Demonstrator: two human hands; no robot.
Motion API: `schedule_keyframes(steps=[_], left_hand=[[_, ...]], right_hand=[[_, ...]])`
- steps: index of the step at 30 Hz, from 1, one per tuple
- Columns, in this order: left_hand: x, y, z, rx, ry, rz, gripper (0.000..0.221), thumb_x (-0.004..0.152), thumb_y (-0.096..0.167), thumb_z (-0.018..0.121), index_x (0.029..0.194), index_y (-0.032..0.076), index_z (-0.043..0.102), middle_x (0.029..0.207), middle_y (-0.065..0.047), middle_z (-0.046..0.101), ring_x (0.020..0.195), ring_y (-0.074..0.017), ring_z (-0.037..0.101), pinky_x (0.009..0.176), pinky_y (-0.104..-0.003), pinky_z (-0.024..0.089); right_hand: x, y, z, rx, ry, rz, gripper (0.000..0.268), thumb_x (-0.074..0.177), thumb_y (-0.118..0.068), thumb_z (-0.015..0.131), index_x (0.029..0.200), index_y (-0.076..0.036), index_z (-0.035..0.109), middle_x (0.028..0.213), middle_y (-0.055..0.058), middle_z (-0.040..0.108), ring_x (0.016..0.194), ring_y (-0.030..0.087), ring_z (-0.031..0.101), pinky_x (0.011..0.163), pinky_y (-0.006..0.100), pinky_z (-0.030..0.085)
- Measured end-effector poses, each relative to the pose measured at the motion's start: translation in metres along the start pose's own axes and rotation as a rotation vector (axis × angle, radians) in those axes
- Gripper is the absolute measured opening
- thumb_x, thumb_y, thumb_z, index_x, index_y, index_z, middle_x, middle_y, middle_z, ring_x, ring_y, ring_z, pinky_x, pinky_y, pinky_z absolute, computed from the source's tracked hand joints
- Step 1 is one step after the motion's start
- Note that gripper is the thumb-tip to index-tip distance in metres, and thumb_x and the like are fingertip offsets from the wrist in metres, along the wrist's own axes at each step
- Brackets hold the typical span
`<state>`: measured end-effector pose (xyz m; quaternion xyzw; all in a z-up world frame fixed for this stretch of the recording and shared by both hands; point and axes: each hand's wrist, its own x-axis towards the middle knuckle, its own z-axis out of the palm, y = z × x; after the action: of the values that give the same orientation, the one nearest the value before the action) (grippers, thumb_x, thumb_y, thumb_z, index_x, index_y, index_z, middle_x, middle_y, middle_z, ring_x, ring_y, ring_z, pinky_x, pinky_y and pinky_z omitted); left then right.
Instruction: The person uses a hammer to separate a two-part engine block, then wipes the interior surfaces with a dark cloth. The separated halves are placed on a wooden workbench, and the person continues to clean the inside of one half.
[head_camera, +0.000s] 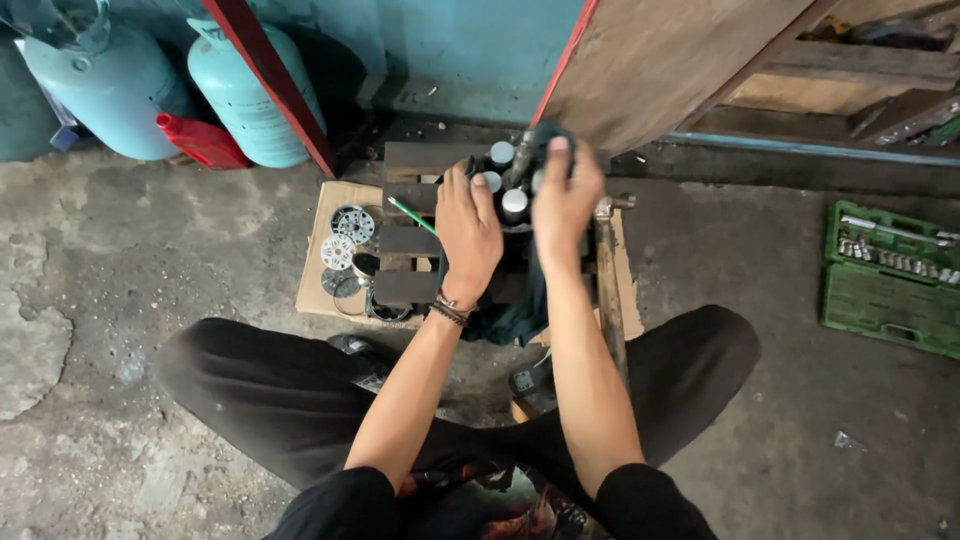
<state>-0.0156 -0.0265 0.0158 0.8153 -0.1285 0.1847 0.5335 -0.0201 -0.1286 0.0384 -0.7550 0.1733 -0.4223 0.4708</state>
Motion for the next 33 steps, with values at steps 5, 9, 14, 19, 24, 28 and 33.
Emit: schedule_keyframes(steps=[5, 9, 14, 19, 24, 28, 33], left_hand=[[-0.003, -0.001, -0.005, -0.013, -0.011, -0.027, 0.043, 0.114, 0.029, 0.026, 0.129, -0.002, 0.051, 0.112, -0.023, 0.056, 0.091, -0.0432, 0.056, 0.076, -0.05, 0.048], [-0.004, -0.021, -0.007, -0.247, -0.065, -0.058, 0.042, 0.115, 0.03, 0.031, 0.14, -0.001, 0.045, 0.126, -0.024, 0.051, 0.111, -0.0469, 0.055, 0.094, -0.052, 0.047], [0.003, 0.0, -0.032, -0.238, 0.001, -0.006, 0.02, 0.111, 0.017, 0.039, 0.117, 0.004, 0.052, 0.104, -0.014, 0.048, 0.1, -0.0417, 0.054, 0.094, -0.051, 0.044], [-0.002, 0.005, -0.046, -0.059, -0.046, -0.044, 0.031, 0.112, 0.035, 0.035, 0.109, 0.006, 0.046, 0.097, -0.01, 0.04, 0.09, -0.0348, 0.048, 0.09, -0.048, 0.041], [-0.008, -0.008, -0.05, 0.108, -0.246, -0.054, 0.062, 0.1, 0.026, 0.042, 0.156, 0.003, 0.027, 0.146, -0.027, 0.031, 0.134, -0.0485, 0.031, 0.113, -0.062, 0.022], [-0.013, -0.017, -0.047, 0.061, -0.276, -0.018, 0.065, 0.097, 0.026, 0.044, 0.157, 0.009, 0.029, 0.151, -0.025, 0.03, 0.139, -0.0477, 0.028, 0.115, -0.059, 0.018], [0.0, -0.016, -0.052, 0.047, -0.213, 0.279, 0.044, 0.092, 0.025, 0.048, 0.134, 0.014, 0.057, 0.143, -0.014, 0.045, 0.137, -0.0374, 0.039, 0.113, -0.055, 0.027]], right_hand=[[-0.013, -0.012, -0.014, 0.006, 0.086, -0.041, 0.017, 0.101, -0.017, 0.059, 0.107, -0.006, 0.071, 0.098, 0.017, 0.071, 0.1, 0.03, 0.069, 0.093, 0.042, 0.051], [-0.036, -0.022, -0.04, -0.103, 0.083, -0.178, 0.018, 0.098, -0.004, 0.061, 0.114, -0.007, 0.07, 0.11, 0.011, 0.065, 0.108, 0.034, 0.064, 0.1, 0.042, 0.048], [-0.061, -0.01, -0.052, -0.322, -0.155, -0.093, 0.028, 0.088, 0.0, 0.067, 0.114, -0.006, 0.063, 0.107, 0.017, 0.062, 0.105, 0.044, 0.062, 0.093, 0.051, 0.048], [-0.067, -0.007, -0.065, -0.597, -0.396, -0.049, 0.057, 0.084, -0.016, 0.078, 0.133, -0.001, 0.053, 0.134, 0.029, 0.052, 0.126, 0.052, 0.049, 0.105, 0.061, 0.04], [-0.035, -0.087, -0.082, -0.467, -0.551, 0.137, 0.062, 0.094, -0.016, 0.069, 0.143, 0.013, 0.044, 0.142, 0.042, 0.042, 0.135, 0.058, 0.038, 0.113, 0.066, 0.028], [-0.018, -0.075, -0.082, -0.501, -0.528, -0.052, 0.048, 0.096, -0.018, 0.068, 0.138, 0.002, 0.054, 0.138, 0.028, 0.051, 0.132, 0.047, 0.048, 0.111, 0.058, 0.034], [0.008, -0.061, -0.067, -0.575, -0.67, -0.15, 0.048, 0.086, -0.018, 0.075, 0.131, -0.006, 0.063, 0.138, 0.021, 0.053, 0.132, 0.045, 0.048, 0.108, 0.055, 0.037]])
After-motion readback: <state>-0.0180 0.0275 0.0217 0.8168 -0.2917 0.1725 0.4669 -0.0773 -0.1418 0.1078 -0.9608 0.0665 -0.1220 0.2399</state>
